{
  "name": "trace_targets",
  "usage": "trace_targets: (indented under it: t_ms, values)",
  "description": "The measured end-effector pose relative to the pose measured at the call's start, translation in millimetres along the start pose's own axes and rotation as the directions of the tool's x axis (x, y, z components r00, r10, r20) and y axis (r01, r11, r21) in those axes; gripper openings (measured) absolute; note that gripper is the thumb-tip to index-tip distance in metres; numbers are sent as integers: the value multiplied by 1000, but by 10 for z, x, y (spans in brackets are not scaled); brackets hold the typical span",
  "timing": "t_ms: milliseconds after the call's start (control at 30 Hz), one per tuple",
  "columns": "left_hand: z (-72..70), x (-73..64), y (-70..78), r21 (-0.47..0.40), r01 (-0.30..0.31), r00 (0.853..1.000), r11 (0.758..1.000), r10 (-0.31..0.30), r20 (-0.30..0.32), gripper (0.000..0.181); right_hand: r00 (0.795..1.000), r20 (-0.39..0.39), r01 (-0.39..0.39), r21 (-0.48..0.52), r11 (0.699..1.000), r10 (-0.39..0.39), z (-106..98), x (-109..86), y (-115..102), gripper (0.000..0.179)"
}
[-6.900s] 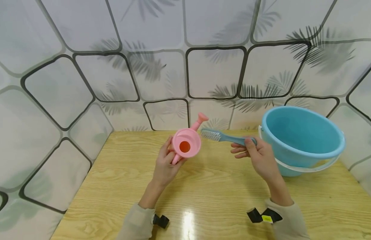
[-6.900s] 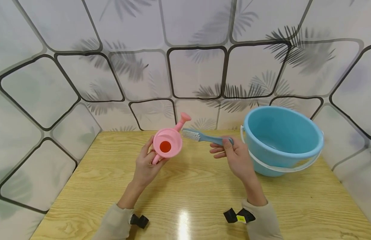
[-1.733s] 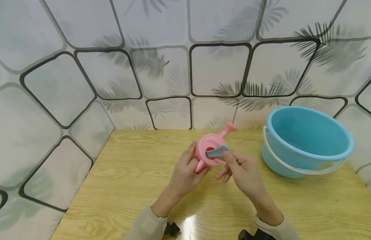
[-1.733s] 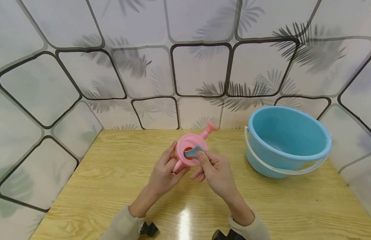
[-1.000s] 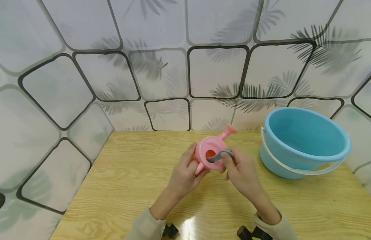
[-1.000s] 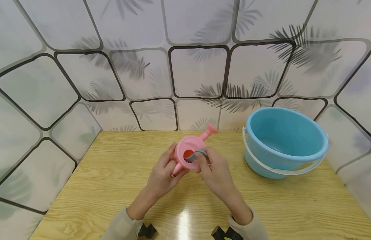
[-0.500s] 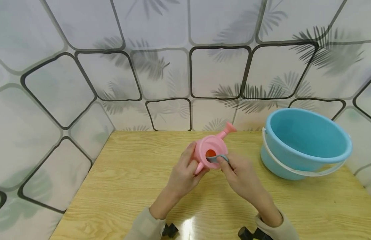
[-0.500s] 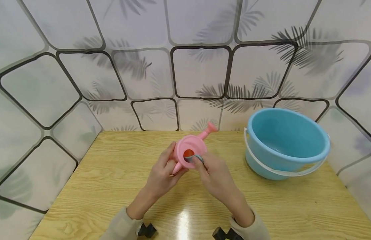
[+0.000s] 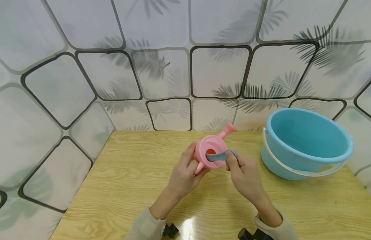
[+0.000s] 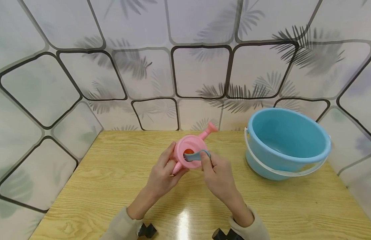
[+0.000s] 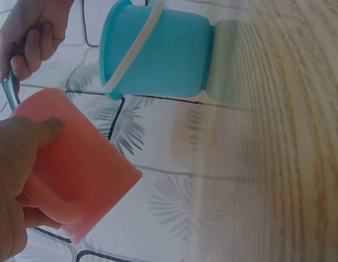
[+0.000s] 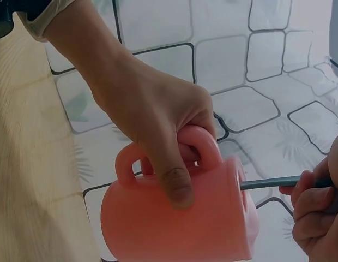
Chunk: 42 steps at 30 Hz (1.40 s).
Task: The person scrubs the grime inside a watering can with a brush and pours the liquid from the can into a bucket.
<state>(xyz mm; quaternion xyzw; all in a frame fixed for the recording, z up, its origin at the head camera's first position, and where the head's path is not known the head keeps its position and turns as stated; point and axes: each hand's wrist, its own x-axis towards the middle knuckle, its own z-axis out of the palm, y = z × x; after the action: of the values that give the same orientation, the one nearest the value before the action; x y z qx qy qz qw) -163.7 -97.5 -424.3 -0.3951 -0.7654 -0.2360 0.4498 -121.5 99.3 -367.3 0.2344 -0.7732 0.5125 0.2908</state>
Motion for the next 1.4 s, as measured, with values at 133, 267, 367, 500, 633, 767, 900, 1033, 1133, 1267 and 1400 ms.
trace_targets:
  t_ms: [133, 267, 367, 500, 633, 767, 900, 1033, 1133, 1267, 1400]
  values:
    - [23, 4, 18, 1, -11, 1000, 1000, 11, -16, 37, 1000, 2, -9, 20, 1000, 9, 56, -23, 40, 37]
    - [38, 4, 47, -1, -15, 1000, 1000, 15, -14, 36, 998, 37, -55, 43, 998, 53, 100, -54, 34, 36]
    - [30, 1, 41, 0, -16, 1000, 1000, 16, -5, 34, 985, 58, -164, 60, 985, 161, 58, -44, -28, 35]
    - [2, -18, 7, 2, -4, 1000, 1000, 4, 11, 33, 961, 58, -275, 112, 955, 270, -19, -3, -99, 36]
    - [2, -38, -8, -11, 5, 1000, 1000, -4, 14, 34, 960, 35, -279, 117, 953, 277, -13, 14, -110, 37]
    - [29, -47, 14, -34, 1, 1000, 999, 0, 8, 35, 971, 39, -240, 86, 967, 237, 73, -5, -80, 36]
    - [33, -53, 30, -46, 15, 1000, 999, -15, -4, 35, 972, 50, -233, 95, 968, 229, 86, -15, -92, 35]
    - [32, -40, 16, -49, 36, 999, 998, -37, -7, 34, 963, 28, -269, 90, 959, 268, -2, 4, -151, 37]
    - [22, -50, 13, -53, 54, 998, 997, -55, -5, 34, 963, 33, -270, 91, 959, 268, -22, 12, -176, 38]
    - [13, -90, 36, -71, 69, 997, 995, -70, -13, 38, 969, 50, -244, 68, 967, 241, 39, -13, -152, 36]
    - [38, -99, 60, -101, 72, 997, 992, -74, -16, 39, 969, 72, -239, 57, 969, 235, 64, -28, -124, 34]
